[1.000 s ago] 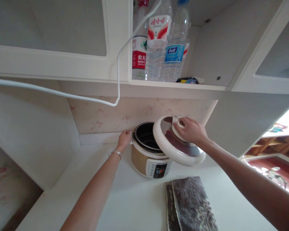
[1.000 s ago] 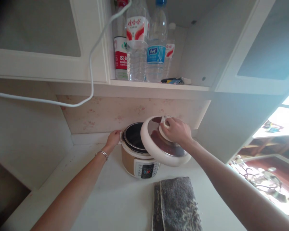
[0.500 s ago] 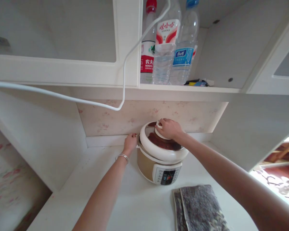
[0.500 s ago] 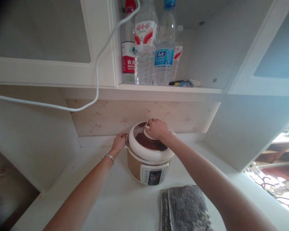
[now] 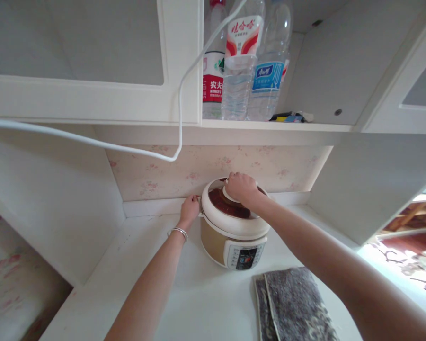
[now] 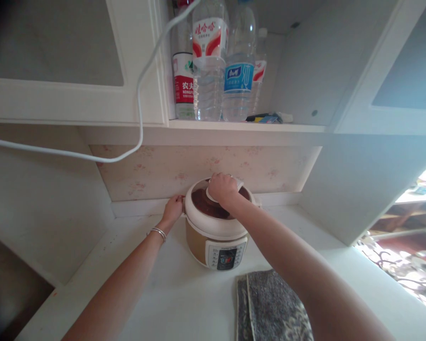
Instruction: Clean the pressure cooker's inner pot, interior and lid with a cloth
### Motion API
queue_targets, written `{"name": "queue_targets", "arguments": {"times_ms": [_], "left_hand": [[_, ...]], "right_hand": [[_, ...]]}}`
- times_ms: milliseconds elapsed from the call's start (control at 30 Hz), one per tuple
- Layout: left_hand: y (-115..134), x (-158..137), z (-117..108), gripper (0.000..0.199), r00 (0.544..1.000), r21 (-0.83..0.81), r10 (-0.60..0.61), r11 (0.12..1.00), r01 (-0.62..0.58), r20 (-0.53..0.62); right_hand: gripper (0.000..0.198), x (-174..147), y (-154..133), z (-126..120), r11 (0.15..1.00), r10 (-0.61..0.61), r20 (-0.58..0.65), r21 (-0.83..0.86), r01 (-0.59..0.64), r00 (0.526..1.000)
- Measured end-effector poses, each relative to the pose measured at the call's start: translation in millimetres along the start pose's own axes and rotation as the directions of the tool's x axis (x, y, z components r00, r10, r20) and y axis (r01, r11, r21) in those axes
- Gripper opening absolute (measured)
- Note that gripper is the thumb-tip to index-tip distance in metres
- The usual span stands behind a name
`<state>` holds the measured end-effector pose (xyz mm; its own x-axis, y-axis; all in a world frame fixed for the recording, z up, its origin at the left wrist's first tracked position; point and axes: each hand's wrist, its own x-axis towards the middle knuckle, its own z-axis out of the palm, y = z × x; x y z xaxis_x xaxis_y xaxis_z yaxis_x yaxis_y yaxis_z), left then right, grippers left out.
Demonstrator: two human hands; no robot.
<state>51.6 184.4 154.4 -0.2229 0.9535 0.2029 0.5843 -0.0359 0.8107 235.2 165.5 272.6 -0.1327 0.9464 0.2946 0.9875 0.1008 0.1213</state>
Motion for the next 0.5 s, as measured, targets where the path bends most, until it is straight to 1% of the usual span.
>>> {"name": "queue_targets", "arguments": {"times_ms": [200,333,500], "left_hand": [[0,0,1,0.037,1.000,-0.012,0.011,1.000,-0.011,0.009],[-1,1,2,0.036,1.000,-0.009,0.015,1.000,-0.015,0.005],[-1,1,3,0.036,1.000,-0.005,0.028,1.000,-0.028,0.004]], "right_hand": [[0.047,1,10,-6,0.995,-0.095,0.030,-0.005,0.096,0.995],[0.049,0,13,-4,0.986,-0.165,0.046,-0.006,0.165,0.985],[0.048,2,10,3,0.988,-0.155,0.029,-0.012,0.155,0.988]]}}
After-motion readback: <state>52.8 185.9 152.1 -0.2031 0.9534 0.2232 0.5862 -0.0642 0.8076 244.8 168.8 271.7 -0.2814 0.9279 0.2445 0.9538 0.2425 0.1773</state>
